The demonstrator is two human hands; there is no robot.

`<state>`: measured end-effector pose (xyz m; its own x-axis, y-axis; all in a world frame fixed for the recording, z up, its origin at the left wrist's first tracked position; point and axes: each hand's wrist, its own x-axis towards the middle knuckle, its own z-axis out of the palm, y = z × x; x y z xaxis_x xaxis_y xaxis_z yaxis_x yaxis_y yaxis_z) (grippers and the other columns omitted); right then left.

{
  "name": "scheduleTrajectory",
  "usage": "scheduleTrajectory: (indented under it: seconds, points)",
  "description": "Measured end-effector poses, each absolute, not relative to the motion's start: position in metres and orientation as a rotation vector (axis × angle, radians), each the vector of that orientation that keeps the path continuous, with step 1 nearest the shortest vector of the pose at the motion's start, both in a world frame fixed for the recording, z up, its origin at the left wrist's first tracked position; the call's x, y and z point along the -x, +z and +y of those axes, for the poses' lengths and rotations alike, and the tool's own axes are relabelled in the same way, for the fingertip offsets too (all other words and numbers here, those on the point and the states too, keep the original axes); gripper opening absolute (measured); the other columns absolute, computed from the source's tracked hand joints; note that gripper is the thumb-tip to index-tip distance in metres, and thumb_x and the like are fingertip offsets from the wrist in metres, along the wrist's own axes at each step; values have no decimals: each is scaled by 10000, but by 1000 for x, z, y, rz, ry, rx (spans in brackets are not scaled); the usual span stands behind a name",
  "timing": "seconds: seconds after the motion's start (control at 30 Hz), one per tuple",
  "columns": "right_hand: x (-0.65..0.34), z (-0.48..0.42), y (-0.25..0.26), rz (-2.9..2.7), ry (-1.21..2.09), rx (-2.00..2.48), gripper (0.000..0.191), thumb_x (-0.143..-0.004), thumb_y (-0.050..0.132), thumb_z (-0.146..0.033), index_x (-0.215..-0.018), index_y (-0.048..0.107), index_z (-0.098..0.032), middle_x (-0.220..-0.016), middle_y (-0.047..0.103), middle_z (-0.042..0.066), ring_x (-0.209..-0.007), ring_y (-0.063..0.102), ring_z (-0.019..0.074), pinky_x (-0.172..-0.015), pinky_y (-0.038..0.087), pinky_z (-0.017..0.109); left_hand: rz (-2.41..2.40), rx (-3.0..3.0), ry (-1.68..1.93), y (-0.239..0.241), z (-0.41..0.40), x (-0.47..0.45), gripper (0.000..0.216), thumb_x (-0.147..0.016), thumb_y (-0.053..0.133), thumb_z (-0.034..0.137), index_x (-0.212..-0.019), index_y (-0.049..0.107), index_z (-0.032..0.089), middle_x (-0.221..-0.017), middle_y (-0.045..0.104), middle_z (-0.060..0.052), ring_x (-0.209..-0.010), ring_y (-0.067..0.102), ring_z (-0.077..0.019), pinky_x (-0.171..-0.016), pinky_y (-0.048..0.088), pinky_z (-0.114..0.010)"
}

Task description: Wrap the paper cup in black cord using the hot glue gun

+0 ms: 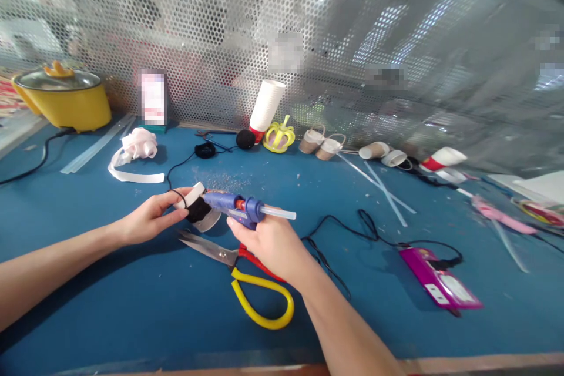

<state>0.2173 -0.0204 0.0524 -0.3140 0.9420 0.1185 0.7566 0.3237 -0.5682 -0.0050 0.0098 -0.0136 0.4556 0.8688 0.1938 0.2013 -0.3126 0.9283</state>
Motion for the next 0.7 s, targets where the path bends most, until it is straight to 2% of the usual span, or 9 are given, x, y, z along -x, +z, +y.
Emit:
scheduleTrajectory:
  seconds: [0.37,0.7]
  points:
    - [-221,-16,52,-2061,809,1569,283,-778,500,-329,-530,440,-205,-372,445,-63,-348,435,97,-429,391,236,890,-1773,913,-15,11,6,203,-789,495,343,-749,535,147,-1328,439,-141,-1188,445,-250,-1004,329,-345]
    - [-219,-15,51,-2016,816,1588,281,-776,500,-342,-543,435,-199,-385,439,-64,-357,432,90,-444,389,233,895,-1807,896,-14,11,6,211,-796,485,346,-756,526,143,-1340,420,-148,-1210,418,-278,-1003,334,-378]
